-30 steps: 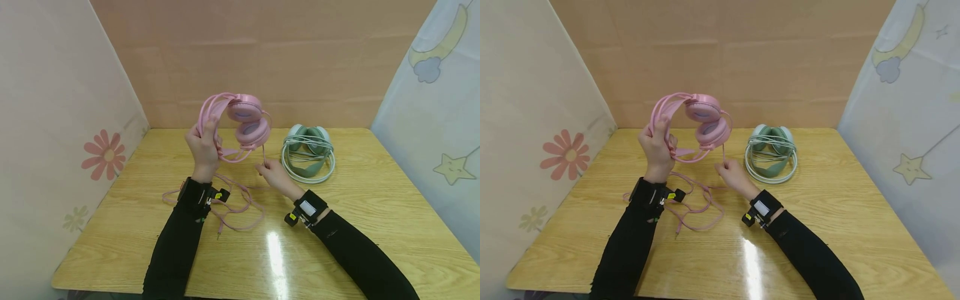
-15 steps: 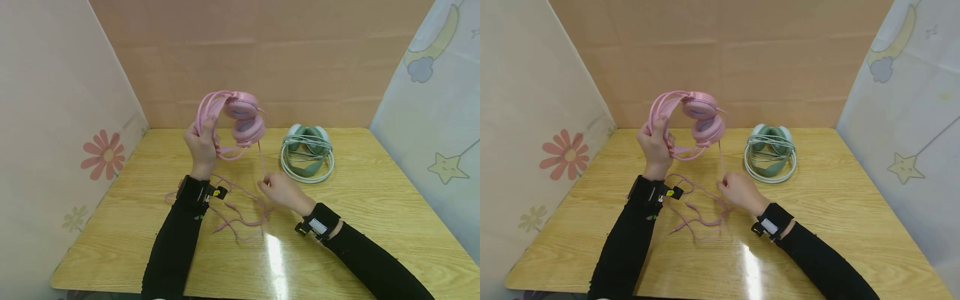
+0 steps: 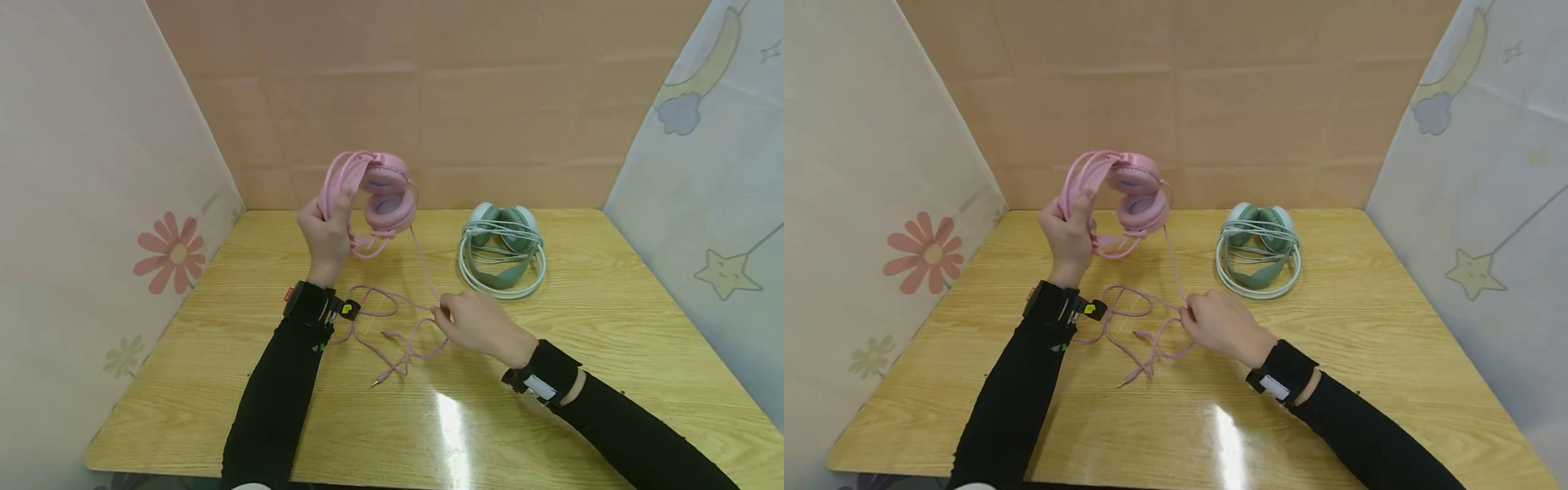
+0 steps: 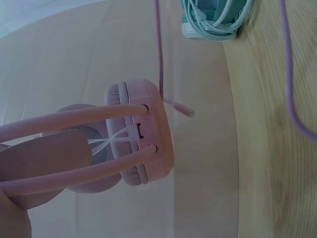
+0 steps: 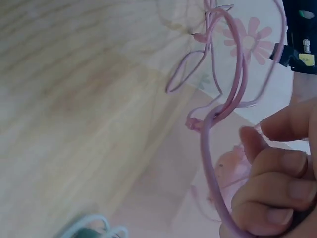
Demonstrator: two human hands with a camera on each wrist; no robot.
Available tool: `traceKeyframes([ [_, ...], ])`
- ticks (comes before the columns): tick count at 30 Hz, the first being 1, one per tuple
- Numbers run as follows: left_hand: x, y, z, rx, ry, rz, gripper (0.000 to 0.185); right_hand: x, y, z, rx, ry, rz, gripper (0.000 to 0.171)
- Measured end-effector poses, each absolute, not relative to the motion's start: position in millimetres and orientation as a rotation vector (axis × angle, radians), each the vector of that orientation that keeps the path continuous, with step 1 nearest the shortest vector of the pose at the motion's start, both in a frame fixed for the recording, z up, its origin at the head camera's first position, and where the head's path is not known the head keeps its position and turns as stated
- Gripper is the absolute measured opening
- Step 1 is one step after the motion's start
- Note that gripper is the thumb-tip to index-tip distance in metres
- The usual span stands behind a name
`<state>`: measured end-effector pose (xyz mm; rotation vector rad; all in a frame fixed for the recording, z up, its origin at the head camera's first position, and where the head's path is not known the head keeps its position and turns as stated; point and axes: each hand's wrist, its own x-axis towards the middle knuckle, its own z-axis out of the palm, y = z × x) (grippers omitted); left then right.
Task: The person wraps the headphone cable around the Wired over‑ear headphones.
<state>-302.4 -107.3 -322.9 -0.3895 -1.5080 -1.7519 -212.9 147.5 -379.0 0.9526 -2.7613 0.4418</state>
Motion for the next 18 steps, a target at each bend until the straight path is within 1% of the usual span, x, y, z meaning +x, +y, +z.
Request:
traceKeyframes([
  [8, -299.3, -95.8, -322.2, -0.454, -1.536, -1.738, 0.04, -195.7, 142.9, -371.6, 1.166, -2.432, 0.065, 0.04],
  [13, -295.5, -89.8, -322.6, -0.47, -1.565, -1.772, 0.039, -186.5, 135.8, -362.3, 1.307, -2.316, 0.044, 0.037],
  [18, -290.9, -84.9, -324.6, -0.517, -1.594, -1.808, 0.04, -185.3, 132.3, -351.9, 1.406, -2.253, 0.089, 0.033],
])
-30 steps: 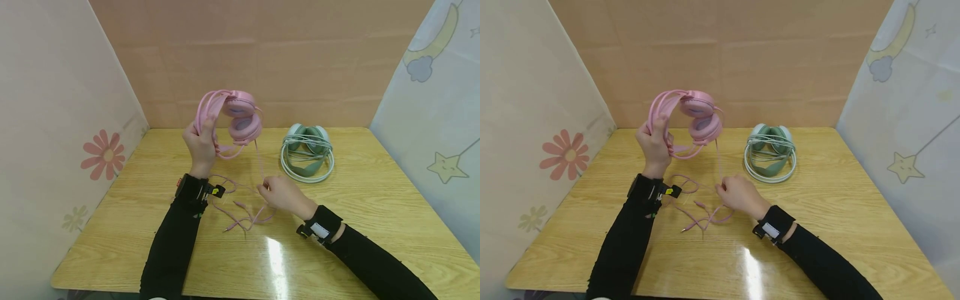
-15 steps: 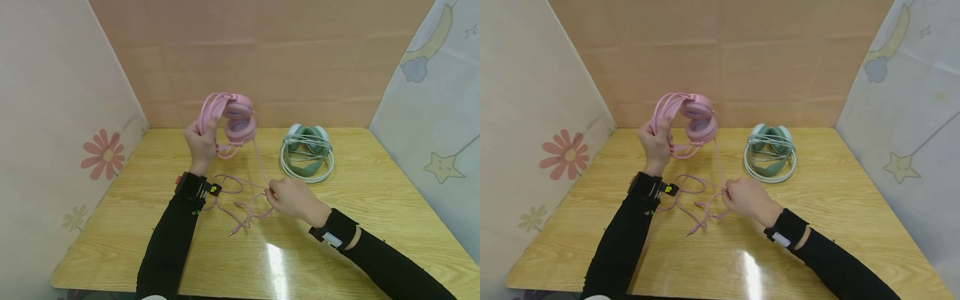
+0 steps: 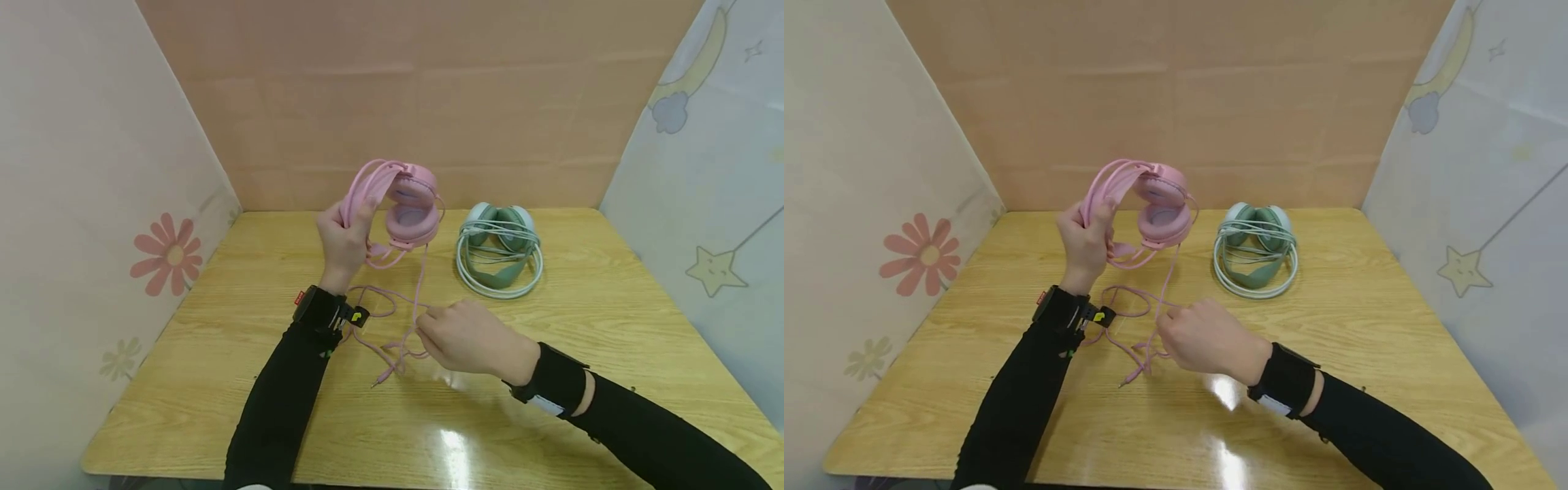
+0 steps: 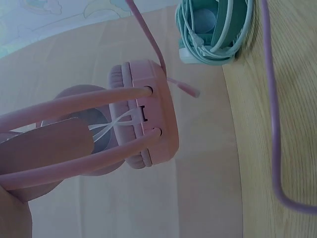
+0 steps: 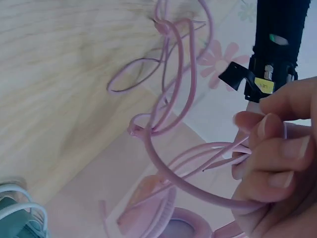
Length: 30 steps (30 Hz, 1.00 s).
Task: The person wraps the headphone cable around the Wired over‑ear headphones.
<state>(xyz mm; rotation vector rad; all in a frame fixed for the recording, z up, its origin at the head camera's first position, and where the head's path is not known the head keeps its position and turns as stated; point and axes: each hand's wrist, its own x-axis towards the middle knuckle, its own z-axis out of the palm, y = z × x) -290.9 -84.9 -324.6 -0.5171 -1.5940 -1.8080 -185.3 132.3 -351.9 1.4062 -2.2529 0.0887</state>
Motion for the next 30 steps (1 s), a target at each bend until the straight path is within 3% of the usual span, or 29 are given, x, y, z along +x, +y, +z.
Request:
traceKeyframes([
  [7, -285.0, -79.4, -326.5, -0.592, -1.635, -1.817, 0.04, -190.6, 129.9, -336.2, 1.502, -2.117, 0.071, 0.026],
  [21, -280.5, -78.2, -329.2, -0.716, -1.676, -1.853, 0.045, -211.6, 133.6, -276.5, 1.442, -1.918, -0.03, 0.025],
  [30, -276.9, -81.5, -329.3, -0.815, -1.636, -2.04, 0.032, -230.4, 143.7, -241.1, 1.421, -1.819, 0.018, 0.016],
])
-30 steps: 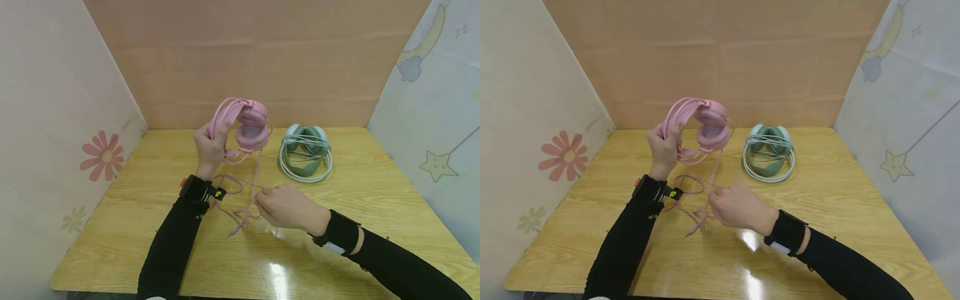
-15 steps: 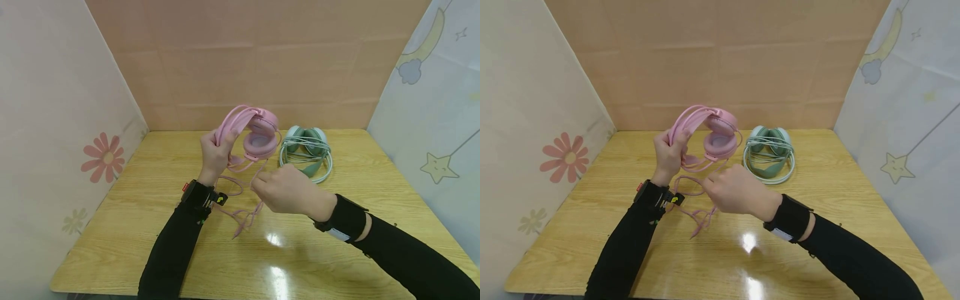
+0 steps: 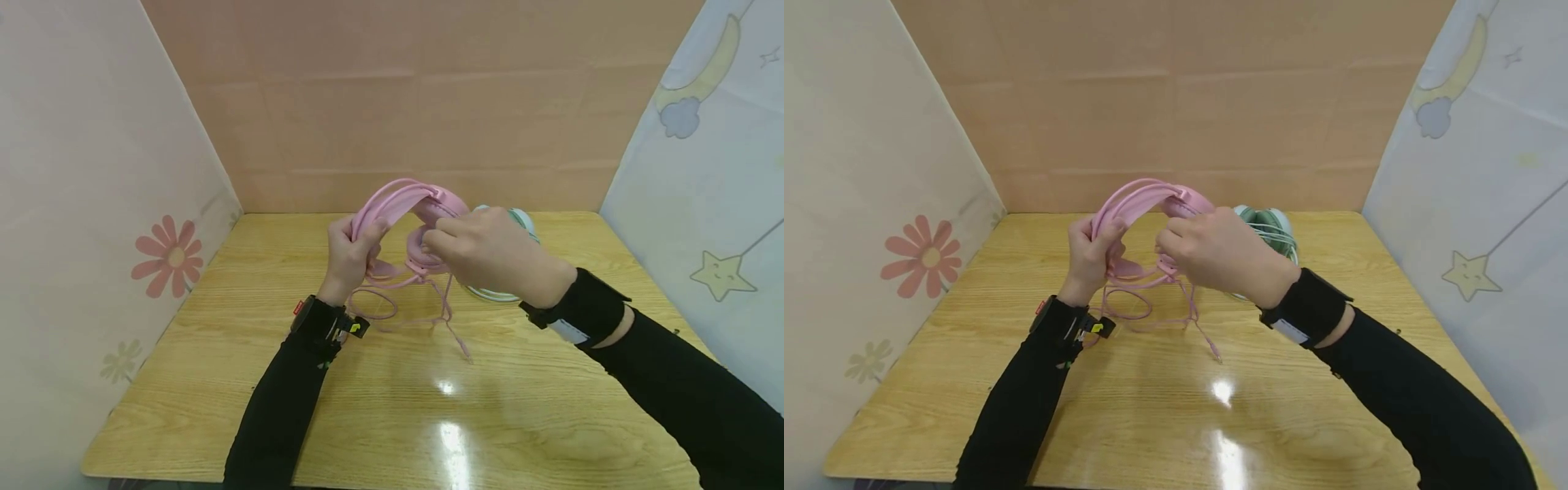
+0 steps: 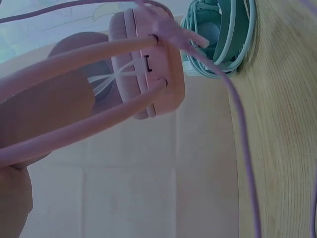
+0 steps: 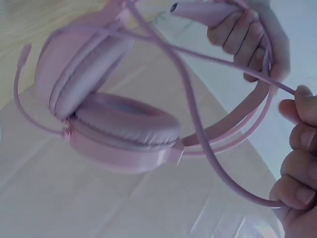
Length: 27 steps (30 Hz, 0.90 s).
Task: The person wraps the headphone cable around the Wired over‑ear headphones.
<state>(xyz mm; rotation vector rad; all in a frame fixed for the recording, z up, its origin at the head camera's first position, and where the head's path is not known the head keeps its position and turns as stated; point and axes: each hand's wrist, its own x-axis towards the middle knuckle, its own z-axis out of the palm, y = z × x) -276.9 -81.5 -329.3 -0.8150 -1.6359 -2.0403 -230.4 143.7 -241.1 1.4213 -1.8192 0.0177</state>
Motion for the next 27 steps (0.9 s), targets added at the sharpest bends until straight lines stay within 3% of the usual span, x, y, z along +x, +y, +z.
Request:
traceKeyframes([
  [10, -269.7, -81.7, -328.2, -0.96, -1.743, -2.014, 0.036, -248.3, 161.6, -211.5, 1.317, -1.835, 0.086, 0.015],
  [20, -265.0, -81.0, -326.6, -1.022, -1.741, -2.025, 0.039, -257.4, 167.1, -205.1, 1.283, -1.936, 0.105, 0.01],
  [27, -259.0, -81.9, -324.0, -1.132, -1.66, -2.16, 0.042, -273.8, 176.1, -196.4, 1.285, -2.066, 0.398, 0.005],
])
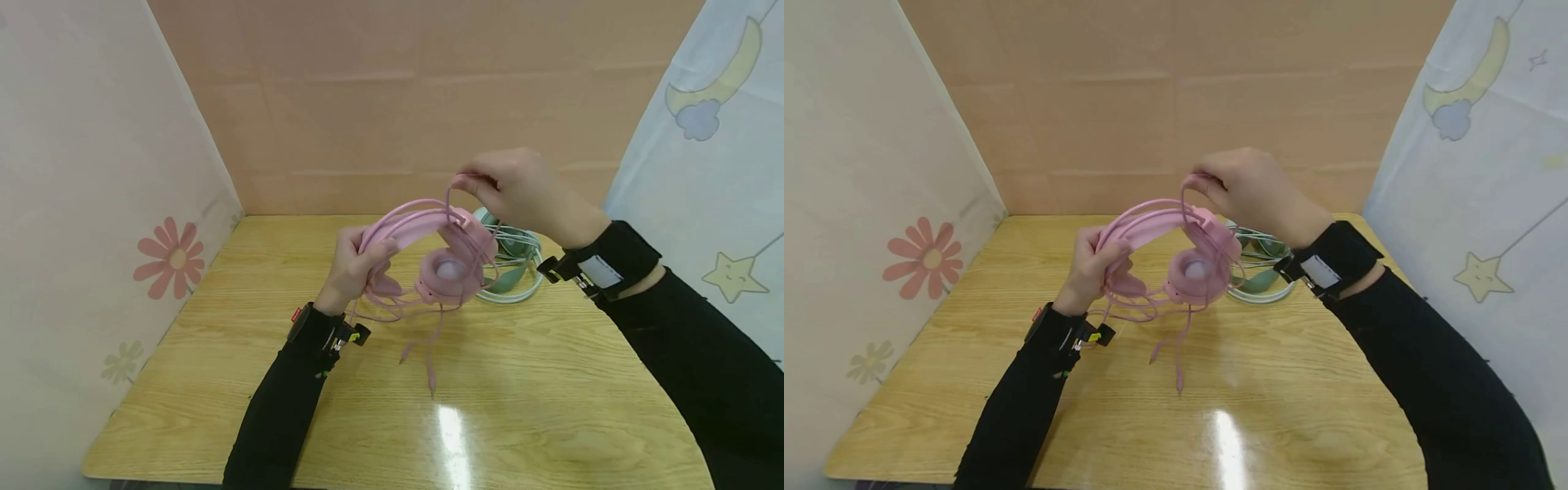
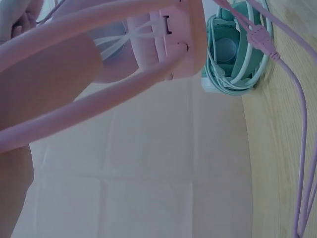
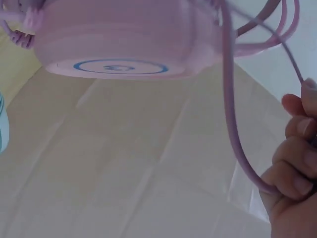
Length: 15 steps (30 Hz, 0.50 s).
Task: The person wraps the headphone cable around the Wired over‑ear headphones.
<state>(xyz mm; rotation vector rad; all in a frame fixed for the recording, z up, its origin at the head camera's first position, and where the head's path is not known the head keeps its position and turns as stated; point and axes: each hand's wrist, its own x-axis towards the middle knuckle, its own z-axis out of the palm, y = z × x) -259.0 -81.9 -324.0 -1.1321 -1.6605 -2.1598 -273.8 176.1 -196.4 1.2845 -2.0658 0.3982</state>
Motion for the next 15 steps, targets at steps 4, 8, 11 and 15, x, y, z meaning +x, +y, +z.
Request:
traceKeyframes([
  [4, -255.7, -81.4, -320.7, -1.185, -1.602, -2.228, 0.038, -285.7, 183.9, -196.3, 1.269, -2.16, 0.607, 0.002],
  [8, -252.2, -82.7, -316.9, -1.237, -1.567, -2.299, 0.032, -294.0, 191.9, -199.4, 1.189, -2.263, 0.69, 0.004],
  [11, -248.5, -84.5, -312.9, -1.257, -1.586, -2.307, 0.032, -297.5, 196.3, -201.7, 1.129, -2.341, 0.641, 0.005],
  [15, -243.3, -86.8, -308.3, -1.267, -1.629, -2.263, 0.034, -300.7, 198.1, -203.1, 1.045, -2.438, 0.5, 0.013],
])
